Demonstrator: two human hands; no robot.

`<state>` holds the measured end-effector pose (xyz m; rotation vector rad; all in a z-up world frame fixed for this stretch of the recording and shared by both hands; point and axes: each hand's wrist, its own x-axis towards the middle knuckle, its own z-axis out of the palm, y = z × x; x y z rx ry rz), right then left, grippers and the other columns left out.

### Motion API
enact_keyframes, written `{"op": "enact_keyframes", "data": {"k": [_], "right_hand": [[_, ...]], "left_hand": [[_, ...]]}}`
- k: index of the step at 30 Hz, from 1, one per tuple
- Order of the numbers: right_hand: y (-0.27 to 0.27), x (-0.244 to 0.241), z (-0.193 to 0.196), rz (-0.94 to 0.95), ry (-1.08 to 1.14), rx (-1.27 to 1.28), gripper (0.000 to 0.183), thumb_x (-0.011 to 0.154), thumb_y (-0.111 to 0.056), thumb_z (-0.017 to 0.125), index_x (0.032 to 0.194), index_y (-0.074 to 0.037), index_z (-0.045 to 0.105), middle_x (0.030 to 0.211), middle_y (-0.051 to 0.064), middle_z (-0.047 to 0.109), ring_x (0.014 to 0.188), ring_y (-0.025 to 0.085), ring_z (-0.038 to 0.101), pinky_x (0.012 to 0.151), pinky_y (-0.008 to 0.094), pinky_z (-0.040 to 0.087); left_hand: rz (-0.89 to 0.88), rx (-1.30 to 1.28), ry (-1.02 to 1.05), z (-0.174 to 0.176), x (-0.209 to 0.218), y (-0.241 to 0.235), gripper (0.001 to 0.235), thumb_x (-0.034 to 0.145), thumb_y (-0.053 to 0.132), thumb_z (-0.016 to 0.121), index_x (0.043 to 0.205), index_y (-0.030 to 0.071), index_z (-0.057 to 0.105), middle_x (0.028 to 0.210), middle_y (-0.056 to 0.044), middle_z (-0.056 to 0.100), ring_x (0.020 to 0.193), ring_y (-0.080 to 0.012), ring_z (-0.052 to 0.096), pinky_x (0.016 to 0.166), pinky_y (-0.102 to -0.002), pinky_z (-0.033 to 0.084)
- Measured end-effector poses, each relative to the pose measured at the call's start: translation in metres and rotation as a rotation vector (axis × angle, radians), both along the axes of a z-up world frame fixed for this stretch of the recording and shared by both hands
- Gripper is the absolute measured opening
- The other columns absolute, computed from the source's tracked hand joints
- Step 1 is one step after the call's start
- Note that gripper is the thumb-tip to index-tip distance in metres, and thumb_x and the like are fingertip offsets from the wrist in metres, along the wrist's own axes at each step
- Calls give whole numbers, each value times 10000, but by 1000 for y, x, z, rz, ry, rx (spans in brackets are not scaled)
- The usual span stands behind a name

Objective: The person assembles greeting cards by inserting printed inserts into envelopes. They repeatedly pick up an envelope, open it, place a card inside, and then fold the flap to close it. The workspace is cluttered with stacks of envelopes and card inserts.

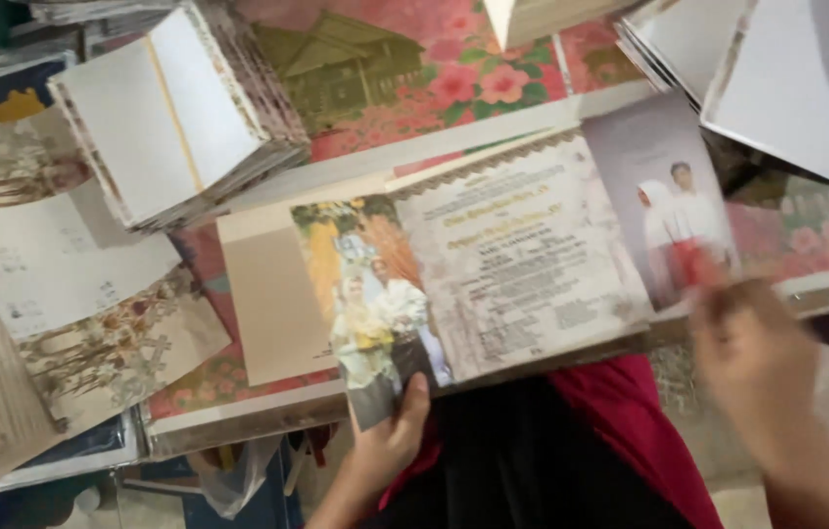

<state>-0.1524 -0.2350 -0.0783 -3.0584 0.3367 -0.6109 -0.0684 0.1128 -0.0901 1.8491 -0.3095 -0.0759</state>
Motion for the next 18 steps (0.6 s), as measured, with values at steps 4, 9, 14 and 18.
{"op": "enact_keyframes", "data": {"k": [4,9,14,18], "right_hand": [[-22,19,34,-624,123,759,372,733,-124,646,1082,0,661,914,176,645,759,354,570,658,469,431],[-6,58,9,-575,302,1037,381,744,-218,752,1062,-48,630,883,127,653,763,239,619,651,357,474],[39,78,42,272,238,521,445,837,-304,643,1256,-157,603,897,73,585,855,247,616,771,340,486],[41,70,44,365,103,319,253,877,-265,647,1001,-45,621,904,71,577,887,249,595,781,359,478]], "left_hand": [[83,221,420,26,-2,8,710,844,381,554,1423,52,308,1513,-106,308,1412,-234,249,1133,-328,164],[-95,391,416,70,26,-35,669,899,504,347,1440,127,234,1515,-143,210,1471,-285,128,1192,-394,118],[-251,480,-497,74,31,-72,819,923,552,476,1477,16,201,1540,-300,33,1457,-491,33,1200,-613,96],[-265,993,-761,72,27,-78,882,795,704,590,1488,241,301,1537,-147,272,1430,-342,266,1096,-662,232]]}}
